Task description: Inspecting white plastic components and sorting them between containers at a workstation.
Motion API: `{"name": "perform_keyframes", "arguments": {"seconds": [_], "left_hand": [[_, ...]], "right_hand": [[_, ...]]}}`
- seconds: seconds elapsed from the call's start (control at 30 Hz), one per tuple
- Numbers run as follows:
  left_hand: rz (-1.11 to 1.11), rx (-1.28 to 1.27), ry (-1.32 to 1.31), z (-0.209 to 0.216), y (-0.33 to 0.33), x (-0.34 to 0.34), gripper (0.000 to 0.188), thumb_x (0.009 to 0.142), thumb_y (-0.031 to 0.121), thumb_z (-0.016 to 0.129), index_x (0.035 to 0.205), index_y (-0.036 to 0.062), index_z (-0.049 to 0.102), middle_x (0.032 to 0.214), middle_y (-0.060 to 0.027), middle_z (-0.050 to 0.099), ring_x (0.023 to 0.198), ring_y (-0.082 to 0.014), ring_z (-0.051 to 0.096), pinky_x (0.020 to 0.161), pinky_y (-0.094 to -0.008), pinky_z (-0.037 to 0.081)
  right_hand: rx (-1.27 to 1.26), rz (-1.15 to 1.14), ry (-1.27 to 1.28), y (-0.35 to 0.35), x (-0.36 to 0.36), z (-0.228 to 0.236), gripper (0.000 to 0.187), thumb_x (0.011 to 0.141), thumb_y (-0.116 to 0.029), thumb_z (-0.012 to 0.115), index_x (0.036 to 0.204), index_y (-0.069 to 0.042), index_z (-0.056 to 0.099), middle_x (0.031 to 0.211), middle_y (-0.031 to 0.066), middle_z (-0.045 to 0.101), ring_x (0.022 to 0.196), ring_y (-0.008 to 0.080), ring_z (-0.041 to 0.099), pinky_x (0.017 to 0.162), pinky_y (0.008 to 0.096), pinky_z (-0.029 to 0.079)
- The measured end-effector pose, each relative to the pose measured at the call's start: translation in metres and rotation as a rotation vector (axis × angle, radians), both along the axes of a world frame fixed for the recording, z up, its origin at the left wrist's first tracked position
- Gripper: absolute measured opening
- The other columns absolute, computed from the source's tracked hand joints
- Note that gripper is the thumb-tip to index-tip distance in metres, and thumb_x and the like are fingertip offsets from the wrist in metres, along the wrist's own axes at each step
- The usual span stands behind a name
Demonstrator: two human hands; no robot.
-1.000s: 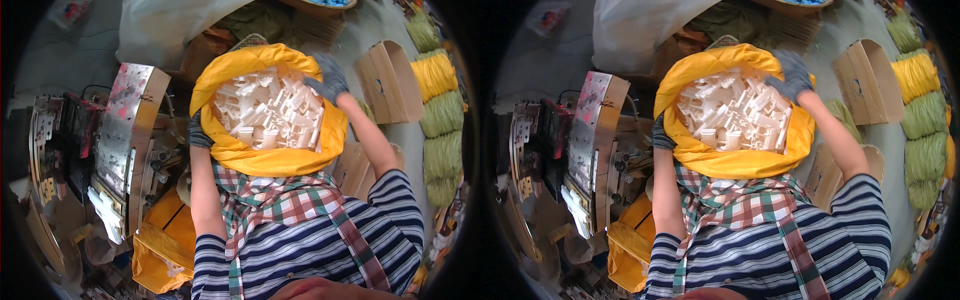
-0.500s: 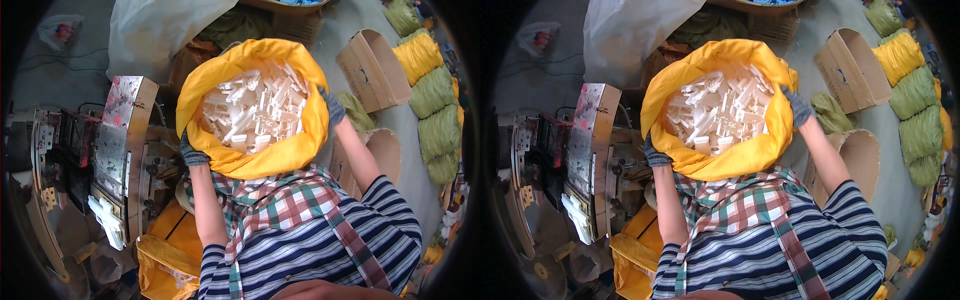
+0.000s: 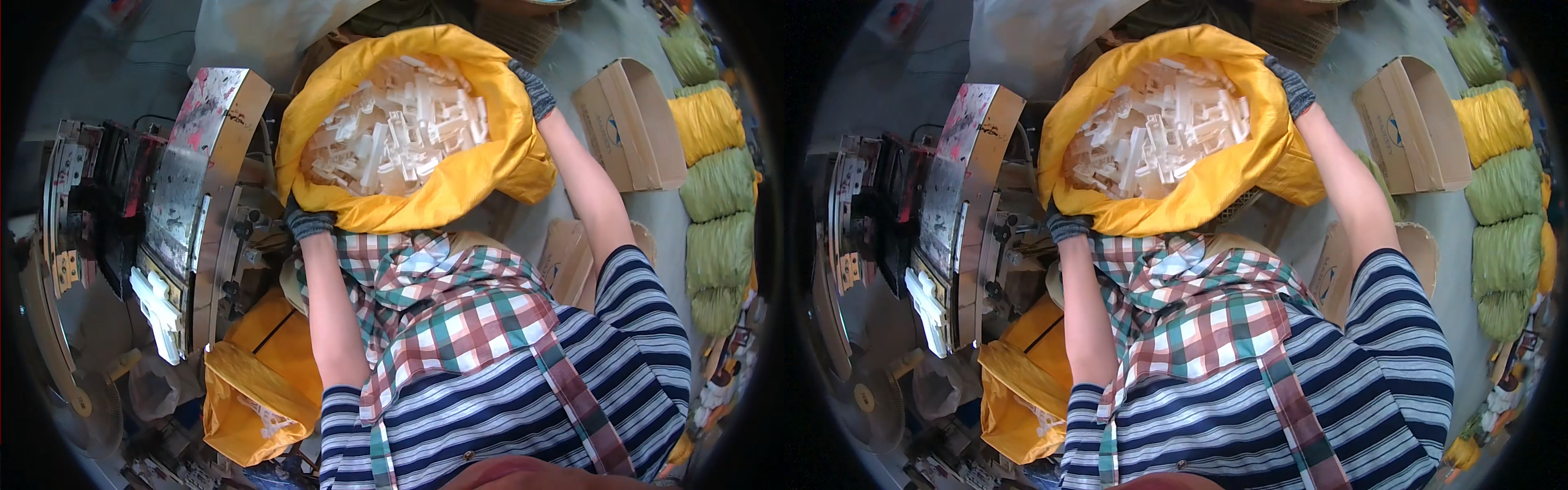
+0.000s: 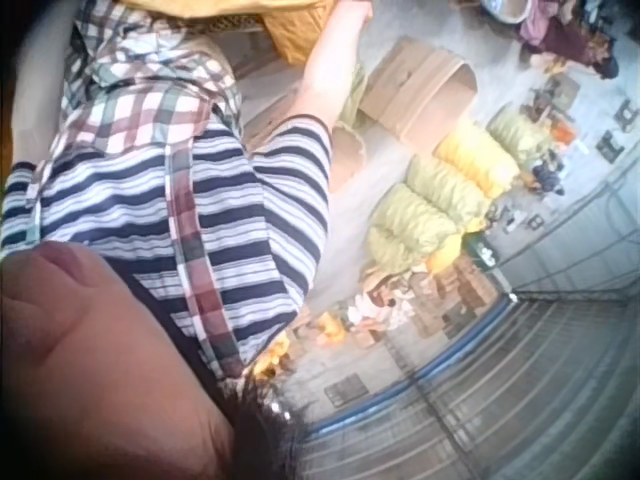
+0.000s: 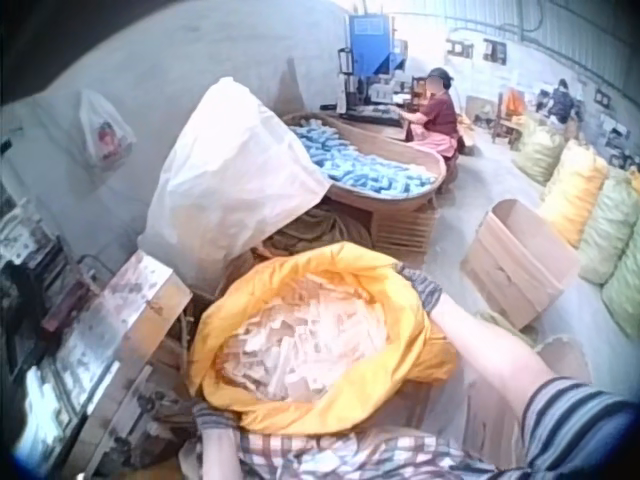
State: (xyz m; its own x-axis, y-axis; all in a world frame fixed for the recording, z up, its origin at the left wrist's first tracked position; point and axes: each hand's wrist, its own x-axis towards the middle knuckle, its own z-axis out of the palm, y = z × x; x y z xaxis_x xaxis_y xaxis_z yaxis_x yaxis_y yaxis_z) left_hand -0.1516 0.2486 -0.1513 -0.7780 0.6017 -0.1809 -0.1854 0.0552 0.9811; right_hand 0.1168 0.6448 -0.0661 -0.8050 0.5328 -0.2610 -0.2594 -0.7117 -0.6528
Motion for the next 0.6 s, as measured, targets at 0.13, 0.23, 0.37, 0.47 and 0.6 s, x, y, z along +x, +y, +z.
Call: {"name": "perform_keyframes", "arguments": {"seconds": [0.13,0.23,0.37,0.47,0.6], "left_hand": [[0.294,0.401,-0.798,0.030,0.020,0.012,0.044,0.090,0.036,0.041,0.127,0.0124,0.042,0.127,-0.0090,0.047,0.114,-0.0285,0.045,0.097,-0.0430,0.036],[0.385,0.319,-0.815,0.044,0.020,0.019,0.045,0.090,0.039,0.040,0.126,0.0127,0.043,0.126,-0.0086,0.048,0.113,-0.0295,0.045,0.095,-0.0455,0.037],[0.400,0.350,-0.862,0.027,0.008,0.016,0.043,0.088,0.031,0.048,0.124,0.0077,0.044,0.124,-0.0116,0.048,0.111,-0.0297,0.047,0.094,-0.0434,0.038],[0.621,-0.120,0.212,0.035,0.018,0.055,0.049,0.083,0.018,0.059,0.123,-0.0032,0.041,0.123,-0.0212,0.045,0.111,-0.0316,0.045,0.095,-0.0396,0.035],[-0.023,-0.408,1.063,0.083,0.049,0.134,0.069,0.075,0.033,0.068,0.125,-0.0041,0.037,0.123,-0.0245,0.041,0.117,-0.0341,0.038,0.103,-0.0415,0.023]], "right_hand": [[0.410,-0.018,-0.609,0.029,0.024,-0.023,0.034,0.082,-0.020,0.062,0.111,-0.004,0.056,0.108,0.0100,0.059,0.097,0.0210,0.057,0.086,0.0352,0.045],[1.125,-0.221,-1.282,-0.002,0.032,-0.007,0.047,0.072,-0.028,0.070,0.107,0.000,0.055,0.108,0.0156,0.059,0.098,0.0282,0.057,0.085,0.0344,0.043],[1.771,-0.469,-1.166,-0.106,0.015,0.012,0.058,0.071,-0.028,0.070,0.118,-0.003,0.047,0.115,0.0164,0.055,0.108,0.0290,0.051,0.092,0.0324,0.039],[1.652,-0.321,-1.373,-0.123,0.033,-0.041,0.066,0.071,-0.023,0.071,0.126,-0.004,0.039,0.118,0.0167,0.053,0.112,0.0305,0.048,0.095,0.0338,0.037],[0.542,-0.171,-0.827,-0.124,0.059,-0.099,0.059,0.073,-0.010,0.068,0.125,-0.002,0.042,0.117,0.0169,0.054,0.111,0.0332,0.050,0.093,0.0425,0.041]]}}
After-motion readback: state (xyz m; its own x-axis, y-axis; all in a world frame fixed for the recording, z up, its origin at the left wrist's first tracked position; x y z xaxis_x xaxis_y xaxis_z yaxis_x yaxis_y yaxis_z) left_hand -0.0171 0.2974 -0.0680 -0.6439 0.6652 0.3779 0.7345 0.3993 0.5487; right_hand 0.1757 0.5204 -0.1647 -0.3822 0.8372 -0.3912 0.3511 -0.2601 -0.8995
